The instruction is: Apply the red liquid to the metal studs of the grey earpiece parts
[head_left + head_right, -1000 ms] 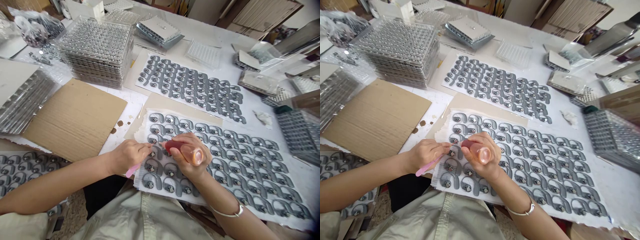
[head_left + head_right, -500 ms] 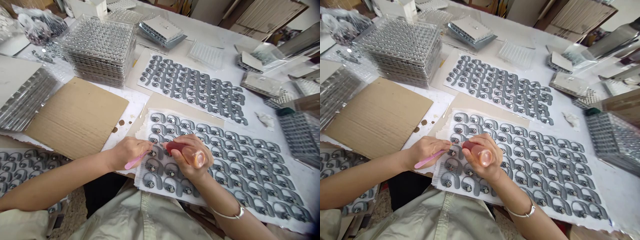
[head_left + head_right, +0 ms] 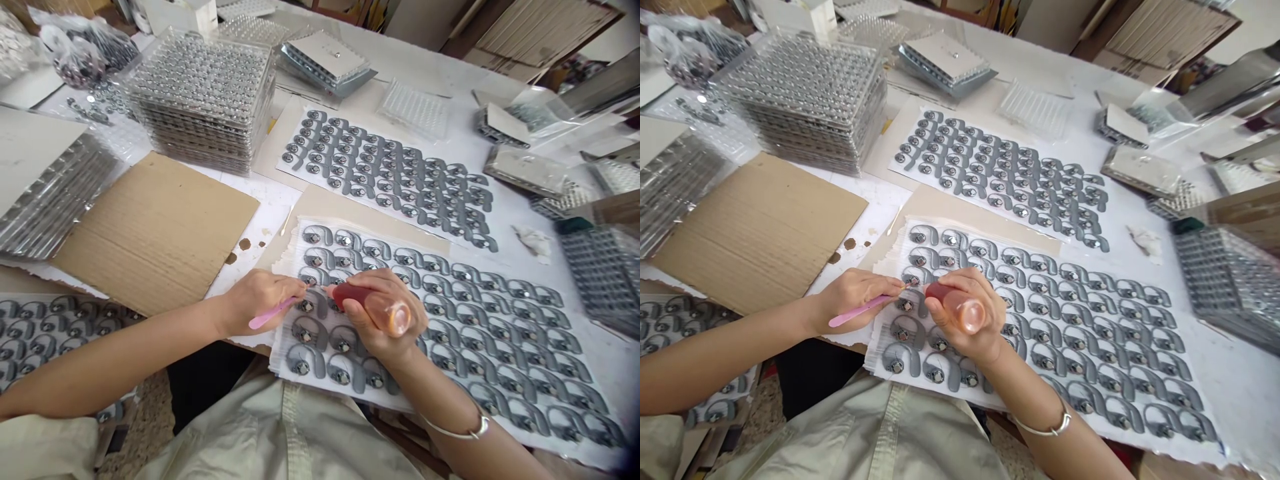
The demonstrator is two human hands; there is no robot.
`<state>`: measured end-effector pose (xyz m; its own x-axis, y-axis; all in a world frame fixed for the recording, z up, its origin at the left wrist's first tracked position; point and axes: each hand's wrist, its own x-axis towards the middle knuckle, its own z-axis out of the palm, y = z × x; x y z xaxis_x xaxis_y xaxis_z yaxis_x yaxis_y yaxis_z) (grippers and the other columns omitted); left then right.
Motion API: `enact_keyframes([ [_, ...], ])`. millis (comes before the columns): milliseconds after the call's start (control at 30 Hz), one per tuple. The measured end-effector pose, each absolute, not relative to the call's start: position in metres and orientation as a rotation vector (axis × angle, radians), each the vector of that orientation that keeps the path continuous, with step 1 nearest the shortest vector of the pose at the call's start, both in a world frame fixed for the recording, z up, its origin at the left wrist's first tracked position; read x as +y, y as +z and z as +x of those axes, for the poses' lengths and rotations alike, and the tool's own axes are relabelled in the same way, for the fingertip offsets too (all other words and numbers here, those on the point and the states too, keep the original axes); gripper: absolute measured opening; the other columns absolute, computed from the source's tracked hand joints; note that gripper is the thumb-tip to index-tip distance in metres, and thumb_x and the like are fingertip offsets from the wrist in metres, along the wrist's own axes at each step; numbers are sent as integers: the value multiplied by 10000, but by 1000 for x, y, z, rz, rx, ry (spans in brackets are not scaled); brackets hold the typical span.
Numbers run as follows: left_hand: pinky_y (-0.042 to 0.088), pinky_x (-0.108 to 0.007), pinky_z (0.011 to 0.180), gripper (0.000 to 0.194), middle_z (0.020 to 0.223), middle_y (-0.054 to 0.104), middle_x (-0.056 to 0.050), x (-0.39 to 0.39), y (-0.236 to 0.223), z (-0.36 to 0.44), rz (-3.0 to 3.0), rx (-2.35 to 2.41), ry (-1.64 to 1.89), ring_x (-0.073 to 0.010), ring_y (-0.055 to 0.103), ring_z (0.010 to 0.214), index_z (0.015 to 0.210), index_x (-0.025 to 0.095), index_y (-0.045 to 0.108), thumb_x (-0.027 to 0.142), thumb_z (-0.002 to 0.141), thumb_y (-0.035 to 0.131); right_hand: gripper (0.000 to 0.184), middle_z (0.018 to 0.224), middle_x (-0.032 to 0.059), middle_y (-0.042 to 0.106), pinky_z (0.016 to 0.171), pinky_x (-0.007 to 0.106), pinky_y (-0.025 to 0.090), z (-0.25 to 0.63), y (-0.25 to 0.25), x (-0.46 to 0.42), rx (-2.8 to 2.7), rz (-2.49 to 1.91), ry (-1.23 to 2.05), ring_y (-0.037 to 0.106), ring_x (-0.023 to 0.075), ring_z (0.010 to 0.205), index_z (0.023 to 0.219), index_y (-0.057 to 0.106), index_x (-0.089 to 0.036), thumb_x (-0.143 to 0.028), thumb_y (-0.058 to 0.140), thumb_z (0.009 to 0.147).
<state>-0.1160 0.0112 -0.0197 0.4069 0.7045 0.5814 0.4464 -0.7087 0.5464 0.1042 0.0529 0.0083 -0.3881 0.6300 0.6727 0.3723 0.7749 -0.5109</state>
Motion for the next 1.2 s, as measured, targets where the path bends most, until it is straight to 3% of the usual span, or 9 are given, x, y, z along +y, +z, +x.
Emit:
enact_keyframes([
  [467, 572, -229, 762, 92, 914, 749, -52, 14, -16, -119, 2181, 1046, 1122, -154, 725, 813, 924, 121, 651, 147, 904, 565, 162, 771, 38, 635, 599, 312, 523, 101, 10, 51, -2061, -725, 333, 607, 180, 684, 896, 616, -183, -322, 681, 842],
  [1000, 513, -230, 647, 110, 821, 741, -73, 29, -2, -121, 1410, 1182, 831, -174, 685, 742, 841, 109, 731, 189, 782, 684, 190, 820, 50, 650, 617, 317, 543, 99, 5, 49, -2101, -682, 313, 622, 190, 732, 960, 626, -175, -299, 699, 837],
  [1100, 523, -235, 666, 115, 835, 744, -72, 29, -3, -121, 1410, 1191, 835, -178, 691, 757, 848, 115, 734, 196, 783, 685, 184, 806, 46, 653, 595, 319, 542, 97, 7, 50, -1972, -681, 470, 630, 189, 710, 928, 647, -188, -325, 712, 825],
  [1200, 537, -233, 670, 113, 834, 749, -64, 28, -5, -122, 1496, 1212, 843, -182, 705, 771, 852, 128, 735, 208, 791, 684, 172, 725, 7, 638, 456, 269, 488, 99, 22, 63, -1612, -721, 778, 625, 161, 586, 798, 603, -220, -367, 659, 869],
])
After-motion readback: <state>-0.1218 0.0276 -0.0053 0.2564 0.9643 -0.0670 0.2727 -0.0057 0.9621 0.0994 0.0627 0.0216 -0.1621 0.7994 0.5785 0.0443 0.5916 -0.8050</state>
